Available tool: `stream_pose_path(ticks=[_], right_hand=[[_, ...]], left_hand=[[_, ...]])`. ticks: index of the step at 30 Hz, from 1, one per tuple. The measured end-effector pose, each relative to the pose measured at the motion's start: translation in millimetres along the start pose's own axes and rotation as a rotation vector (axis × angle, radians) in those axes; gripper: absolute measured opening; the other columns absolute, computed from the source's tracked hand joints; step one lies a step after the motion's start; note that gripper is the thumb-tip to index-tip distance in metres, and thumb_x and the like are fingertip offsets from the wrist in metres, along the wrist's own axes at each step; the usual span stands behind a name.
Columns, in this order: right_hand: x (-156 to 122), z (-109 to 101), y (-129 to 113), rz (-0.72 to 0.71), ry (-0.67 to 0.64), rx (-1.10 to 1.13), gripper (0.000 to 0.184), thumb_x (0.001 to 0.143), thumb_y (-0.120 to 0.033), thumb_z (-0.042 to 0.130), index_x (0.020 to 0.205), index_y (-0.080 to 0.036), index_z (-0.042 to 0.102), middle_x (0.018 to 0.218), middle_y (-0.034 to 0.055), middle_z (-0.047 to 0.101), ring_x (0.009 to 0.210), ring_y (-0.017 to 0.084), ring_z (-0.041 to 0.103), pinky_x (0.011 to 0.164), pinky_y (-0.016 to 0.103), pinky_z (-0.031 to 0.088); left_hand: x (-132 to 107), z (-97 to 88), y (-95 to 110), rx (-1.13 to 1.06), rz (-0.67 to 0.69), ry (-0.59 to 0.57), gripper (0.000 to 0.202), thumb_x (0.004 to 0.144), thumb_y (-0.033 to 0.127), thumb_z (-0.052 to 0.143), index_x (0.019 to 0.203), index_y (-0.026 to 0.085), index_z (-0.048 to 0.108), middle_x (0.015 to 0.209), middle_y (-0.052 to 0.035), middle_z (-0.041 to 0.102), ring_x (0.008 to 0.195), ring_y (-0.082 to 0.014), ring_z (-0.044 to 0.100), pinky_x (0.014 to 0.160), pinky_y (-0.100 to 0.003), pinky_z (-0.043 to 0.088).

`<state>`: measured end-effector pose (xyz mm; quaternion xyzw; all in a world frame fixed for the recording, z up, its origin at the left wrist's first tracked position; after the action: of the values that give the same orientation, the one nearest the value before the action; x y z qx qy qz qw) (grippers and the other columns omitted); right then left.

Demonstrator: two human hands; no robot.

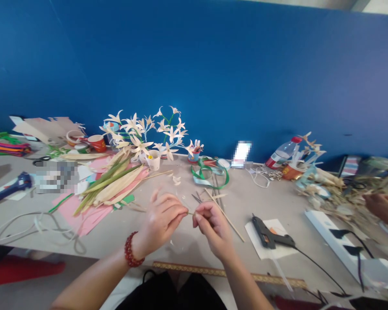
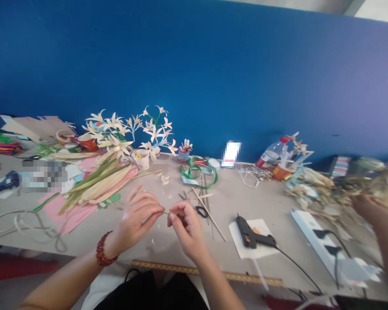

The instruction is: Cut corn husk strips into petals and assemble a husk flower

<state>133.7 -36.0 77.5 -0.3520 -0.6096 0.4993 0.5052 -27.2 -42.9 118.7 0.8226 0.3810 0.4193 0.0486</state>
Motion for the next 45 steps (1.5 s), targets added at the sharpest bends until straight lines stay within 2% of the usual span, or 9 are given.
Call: stream_pose_path(ticks=[8, 13, 19, 24, 28, 34, 38, 42, 45], right_hand=[[-5.4, -6.6, -0.9, -0.058, 0.043, -0.061, 0.008, 0.095, -0.030, 0.051, 0.094, -0.022, 0.051, 0.072, -0.0007, 0.055, 0.064, 0.013, 0.053, 0.056, 0.024, 0.039], [-4.4, -8.4, -0.7, 0.012, 0.002, -0.130, 0.016, 0.095, -0.032, 0.052, 0.107, -0.021, 0.052, 0.075, 0.0028, 0.066, 0.064, 0.014, 0.058, 0.052, 0.023, 0.039], [-1.6, -6.4, 1.1, 0.084, -0.015, -0.149, 0.016, 0.093, -0.035, 0.056, 0.093, -0.018, 0.059, 0.079, 0.0060, 0.071, 0.055, 0.011, 0.054, 0.048, 0.021, 0.039], [0.3, -2.0, 6.6, 0.168, -0.013, 0.010, 0.021, 0.089, -0.038, 0.061, 0.085, -0.017, 0.060, 0.071, 0.0043, 0.069, 0.051, 0.009, 0.047, 0.045, 0.021, 0.036], [0.4, 1.7, 12.3, 0.266, -0.062, 0.216, 0.022, 0.084, -0.038, 0.067, 0.086, -0.017, 0.061, 0.067, 0.0034, 0.069, 0.044, 0.007, 0.042, 0.042, 0.019, 0.031], [1.0, 8.4, 17.8, 0.360, -0.034, 0.486, 0.021, 0.076, -0.033, 0.075, 0.085, -0.017, 0.065, 0.061, 0.0022, 0.068, 0.040, 0.005, 0.037, 0.039, 0.018, 0.023], [1.8, 9.3, 15.7, 0.271, 0.087, 0.423, 0.020, 0.075, -0.033, 0.076, 0.081, -0.018, 0.065, 0.061, 0.0016, 0.067, 0.042, 0.007, 0.043, 0.040, 0.018, 0.028], [0.3, 8.0, 4.7, 0.098, 0.133, 0.137, 0.016, 0.081, -0.033, 0.070, 0.083, -0.019, 0.063, 0.062, 0.0015, 0.066, 0.053, 0.013, 0.056, 0.046, 0.022, 0.039], [-0.7, 5.6, -6.1, -0.040, 0.143, -0.117, 0.011, 0.085, -0.030, 0.065, 0.082, -0.019, 0.065, 0.064, 0.0012, 0.064, 0.055, 0.013, 0.057, 0.052, 0.024, 0.044]], left_hand=[[-0.1, 1.9, 1.1, -0.099, -0.024, 0.081, 0.013, 0.085, 0.011, 0.062, 0.089, 0.023, 0.066, 0.081, 0.0015, 0.069, 0.085, -0.0155, 0.061, 0.110, -0.048, 0.028], [-0.3, 6.7, -0.6, -0.173, -0.066, 0.089, 0.013, 0.086, 0.012, 0.061, 0.091, 0.023, 0.067, 0.083, -0.0006, 0.069, 0.085, -0.0161, 0.061, 0.107, -0.049, 0.032], [-1.3, 12.1, -5.0, -0.265, -0.118, 0.103, 0.017, 0.090, 0.015, 0.055, 0.098, 0.021, 0.069, 0.086, -0.0038, 0.069, 0.083, -0.0163, 0.062, 0.103, -0.046, 0.039], [-4.7, 18.7, -12.3, -0.352, -0.240, 0.096, 0.018, 0.092, 0.018, 0.052, 0.102, 0.021, 0.067, 0.076, -0.0010, 0.068, 0.077, -0.0144, 0.064, 0.102, -0.041, 0.042], [-8.3, 21.5, -14.0, -0.360, -0.235, 0.095, 0.015, 0.091, 0.017, 0.053, 0.099, 0.020, 0.065, 0.073, 0.0009, 0.066, 0.072, -0.0128, 0.063, 0.103, -0.040, 0.042], [-17.9, 25.4, -14.0, -0.404, -0.254, 0.092, 0.011, 0.090, 0.015, 0.052, 0.097, 0.019, 0.058, 0.075, -0.0004, 0.063, 0.082, -0.0154, 0.064, 0.083, -0.030, 0.050], [-20.2, 28.6, -9.5, -0.485, -0.256, 0.075, 0.010, 0.090, 0.016, 0.051, 0.096, 0.019, 0.059, 0.086, -0.0032, 0.066, 0.082, -0.0147, 0.064, 0.079, -0.028, 0.049], [-19.6, 38.2, -12.0, -0.811, -0.494, -0.012, 0.010, 0.091, 0.026, 0.052, 0.094, 0.017, 0.057, 0.075, -0.0020, 0.063, 0.069, -0.0132, 0.060, 0.067, -0.026, 0.049], [-20.1, 44.4, -15.6, -1.050, -0.655, -0.048, 0.015, 0.090, 0.030, 0.055, 0.094, 0.016, 0.055, 0.065, 0.0008, 0.058, 0.063, -0.0121, 0.056, 0.063, -0.025, 0.047]])
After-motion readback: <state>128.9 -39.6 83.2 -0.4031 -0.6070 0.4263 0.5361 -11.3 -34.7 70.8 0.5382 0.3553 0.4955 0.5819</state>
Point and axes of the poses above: each hand's wrist, its own x-axis towards the middle knuckle, its own z-axis out of the palm, y = z × x, the point moved 5 cm from there along x, towards the middle knuckle
